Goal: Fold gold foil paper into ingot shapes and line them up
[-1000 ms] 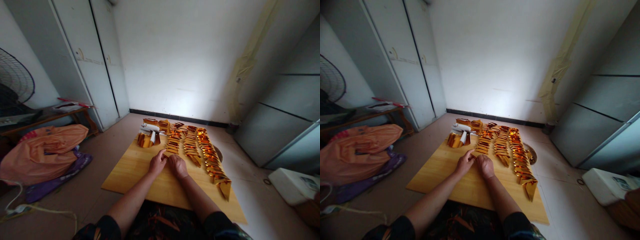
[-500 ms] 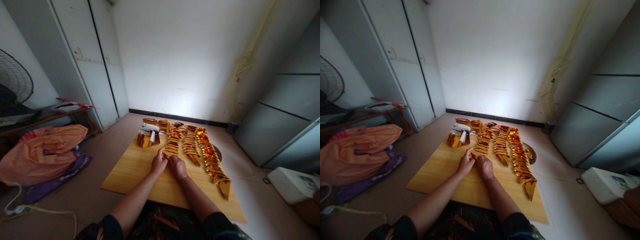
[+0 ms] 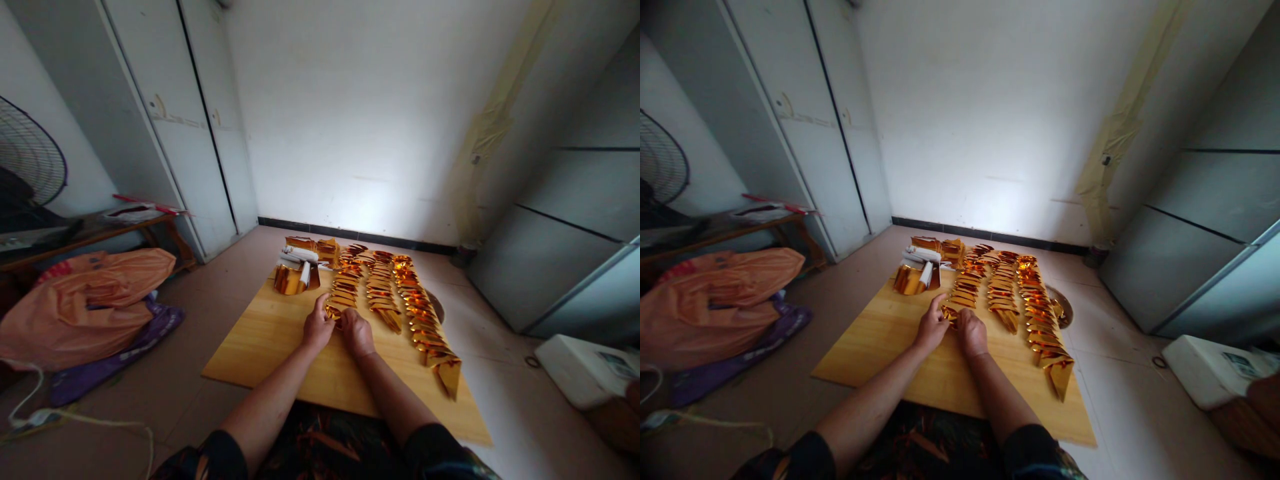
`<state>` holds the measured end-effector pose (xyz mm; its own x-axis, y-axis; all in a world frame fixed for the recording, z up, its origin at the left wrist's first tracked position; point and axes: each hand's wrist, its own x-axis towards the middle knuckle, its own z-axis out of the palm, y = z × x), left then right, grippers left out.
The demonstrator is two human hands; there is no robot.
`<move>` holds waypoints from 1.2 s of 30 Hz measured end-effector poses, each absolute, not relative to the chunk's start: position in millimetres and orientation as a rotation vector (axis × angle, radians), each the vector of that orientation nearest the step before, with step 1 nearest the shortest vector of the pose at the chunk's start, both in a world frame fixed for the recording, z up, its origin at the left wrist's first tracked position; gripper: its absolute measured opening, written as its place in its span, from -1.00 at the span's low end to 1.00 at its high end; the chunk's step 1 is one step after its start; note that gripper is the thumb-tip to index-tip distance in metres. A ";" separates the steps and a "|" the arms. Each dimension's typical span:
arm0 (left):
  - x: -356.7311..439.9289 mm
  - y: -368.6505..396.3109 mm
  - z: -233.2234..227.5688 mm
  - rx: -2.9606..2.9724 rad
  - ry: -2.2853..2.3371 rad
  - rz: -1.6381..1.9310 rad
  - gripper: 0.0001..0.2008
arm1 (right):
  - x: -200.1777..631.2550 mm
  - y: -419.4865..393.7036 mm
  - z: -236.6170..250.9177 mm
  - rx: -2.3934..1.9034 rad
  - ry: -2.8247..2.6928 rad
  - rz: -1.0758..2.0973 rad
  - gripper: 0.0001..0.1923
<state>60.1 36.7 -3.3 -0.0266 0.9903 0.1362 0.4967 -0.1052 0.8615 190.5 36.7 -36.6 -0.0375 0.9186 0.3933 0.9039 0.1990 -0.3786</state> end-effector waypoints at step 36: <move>56.8 41.5 -6.4 1.629 1.530 1.071 -0.37 | 189.5 23.1 -17.5 -1.589 -1.930 0.052 -0.87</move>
<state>56.8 41.5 -6.4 -0.0157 0.9917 0.1278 0.4590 -0.1064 0.8820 189.5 23.1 -17.5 -0.0735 0.8961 0.4377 0.8711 0.2714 -0.4093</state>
